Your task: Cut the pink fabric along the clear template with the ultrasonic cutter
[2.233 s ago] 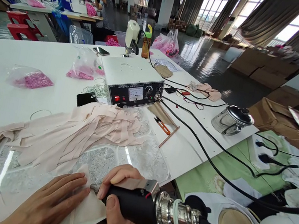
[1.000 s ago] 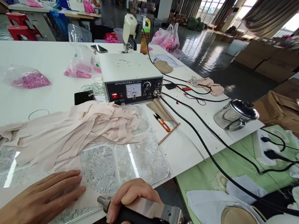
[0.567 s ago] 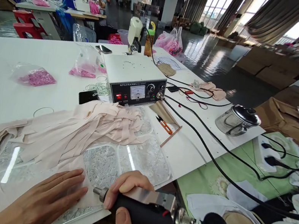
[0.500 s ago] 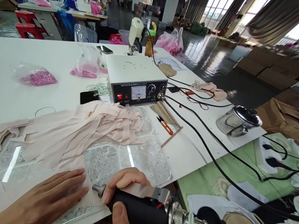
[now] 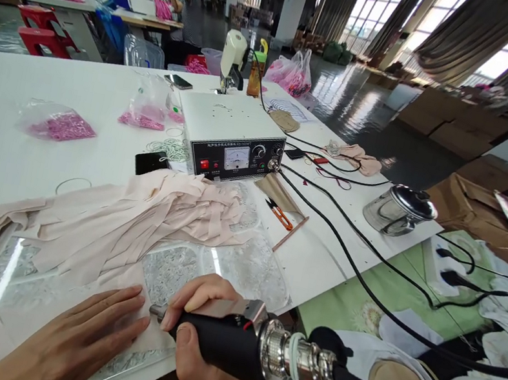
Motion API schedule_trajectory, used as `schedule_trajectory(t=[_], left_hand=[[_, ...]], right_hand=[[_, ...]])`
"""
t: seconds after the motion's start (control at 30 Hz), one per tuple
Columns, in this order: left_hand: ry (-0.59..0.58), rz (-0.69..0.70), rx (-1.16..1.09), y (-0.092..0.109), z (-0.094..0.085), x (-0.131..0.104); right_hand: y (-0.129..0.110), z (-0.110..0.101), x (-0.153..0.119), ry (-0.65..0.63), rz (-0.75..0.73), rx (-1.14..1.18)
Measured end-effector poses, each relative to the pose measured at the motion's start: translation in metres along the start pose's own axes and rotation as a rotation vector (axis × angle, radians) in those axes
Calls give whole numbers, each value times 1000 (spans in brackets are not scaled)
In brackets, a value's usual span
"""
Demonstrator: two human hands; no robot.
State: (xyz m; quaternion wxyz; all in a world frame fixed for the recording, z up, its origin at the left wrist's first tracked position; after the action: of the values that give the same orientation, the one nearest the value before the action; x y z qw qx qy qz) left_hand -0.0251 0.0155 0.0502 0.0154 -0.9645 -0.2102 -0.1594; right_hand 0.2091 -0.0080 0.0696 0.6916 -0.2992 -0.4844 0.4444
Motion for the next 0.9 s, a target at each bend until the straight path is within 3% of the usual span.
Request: schedule_trajectory(t=[0.17, 0.3, 0.5, 0.77, 0.9], left_hand=[[-21, -2, 34, 1, -1, -1], [-42, 26, 62, 1, -2, 0], [-67, 46, 94, -1, -3, 1], [-75, 35, 171, 4, -6, 5], [-103, 101, 240, 4, -6, 7]], right_hand=[[-2, -1, 2, 17, 13, -2], [-18, -6, -4, 119, 0, 39], [-37, -19, -22, 145, 44, 47], [-38, -23, -28, 124, 22, 48], [-39, -25, -28, 98, 25, 74]])
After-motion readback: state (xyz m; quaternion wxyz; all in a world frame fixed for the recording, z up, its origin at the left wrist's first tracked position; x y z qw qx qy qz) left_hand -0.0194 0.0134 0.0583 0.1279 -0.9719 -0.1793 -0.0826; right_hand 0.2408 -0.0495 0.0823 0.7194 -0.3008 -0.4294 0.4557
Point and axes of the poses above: each hand's wrist, its own x-axis towards the middle knuckle, its own z-axis out of the palm, y = z × x, the point moved 1 cm from there along x, towards the middle knuckle, and after that the axes turned 1 degree about x, right-handed, at the moved point
